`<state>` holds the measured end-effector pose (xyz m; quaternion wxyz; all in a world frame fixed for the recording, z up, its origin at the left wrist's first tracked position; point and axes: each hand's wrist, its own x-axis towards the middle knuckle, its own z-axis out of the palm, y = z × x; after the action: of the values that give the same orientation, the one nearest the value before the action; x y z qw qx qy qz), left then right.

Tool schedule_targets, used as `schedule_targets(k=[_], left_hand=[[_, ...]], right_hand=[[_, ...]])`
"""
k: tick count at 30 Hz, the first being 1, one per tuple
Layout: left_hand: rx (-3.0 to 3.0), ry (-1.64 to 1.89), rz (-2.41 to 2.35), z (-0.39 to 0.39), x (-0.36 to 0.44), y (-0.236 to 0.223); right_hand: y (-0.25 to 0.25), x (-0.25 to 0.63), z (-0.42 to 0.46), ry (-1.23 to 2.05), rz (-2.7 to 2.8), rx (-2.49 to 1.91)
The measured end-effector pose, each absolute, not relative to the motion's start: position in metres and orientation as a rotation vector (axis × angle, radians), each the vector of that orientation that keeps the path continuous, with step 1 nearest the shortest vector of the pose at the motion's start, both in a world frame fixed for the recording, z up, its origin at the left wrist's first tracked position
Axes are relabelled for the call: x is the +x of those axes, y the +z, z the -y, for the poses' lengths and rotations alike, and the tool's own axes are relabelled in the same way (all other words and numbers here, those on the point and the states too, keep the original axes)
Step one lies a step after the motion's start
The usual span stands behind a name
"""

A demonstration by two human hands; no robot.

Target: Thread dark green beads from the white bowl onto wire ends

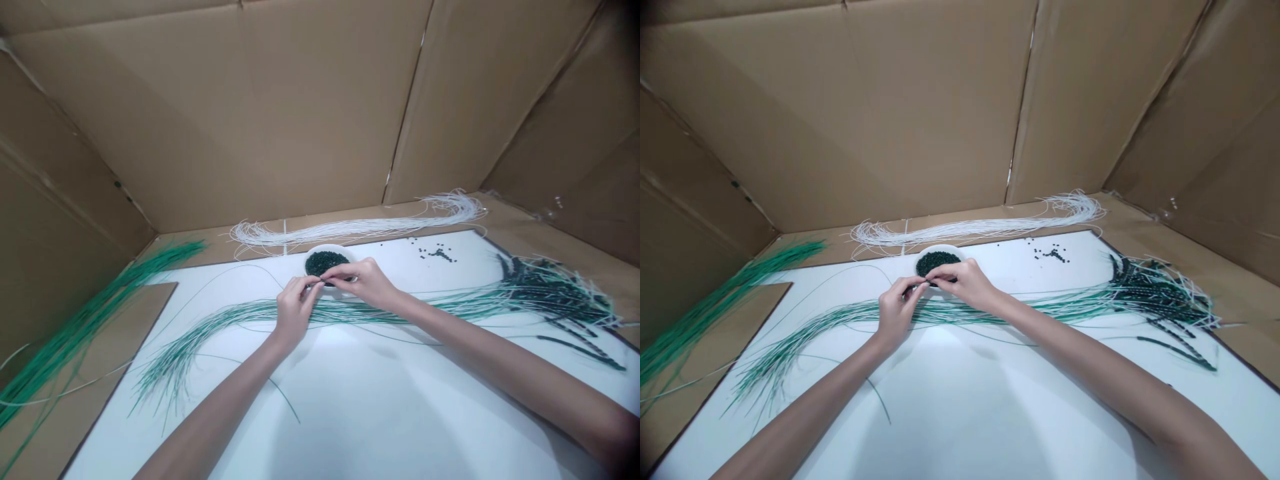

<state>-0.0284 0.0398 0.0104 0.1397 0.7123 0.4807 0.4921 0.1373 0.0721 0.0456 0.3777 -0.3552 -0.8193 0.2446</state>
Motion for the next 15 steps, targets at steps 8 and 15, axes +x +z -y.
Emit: schedule_targets(k=[8,15], left_hand=[[2.127,1.428,-1.332,-0.0403,-0.0282,0.0095],[2.074,1.427,-1.361,-0.0403,-0.0271,0.0105]], right_hand=[[0.0378,0.1359,-0.0709,0.461,2.113,-0.851],[0.0402,0.1353,-0.0682,0.440,2.137,-0.846]])
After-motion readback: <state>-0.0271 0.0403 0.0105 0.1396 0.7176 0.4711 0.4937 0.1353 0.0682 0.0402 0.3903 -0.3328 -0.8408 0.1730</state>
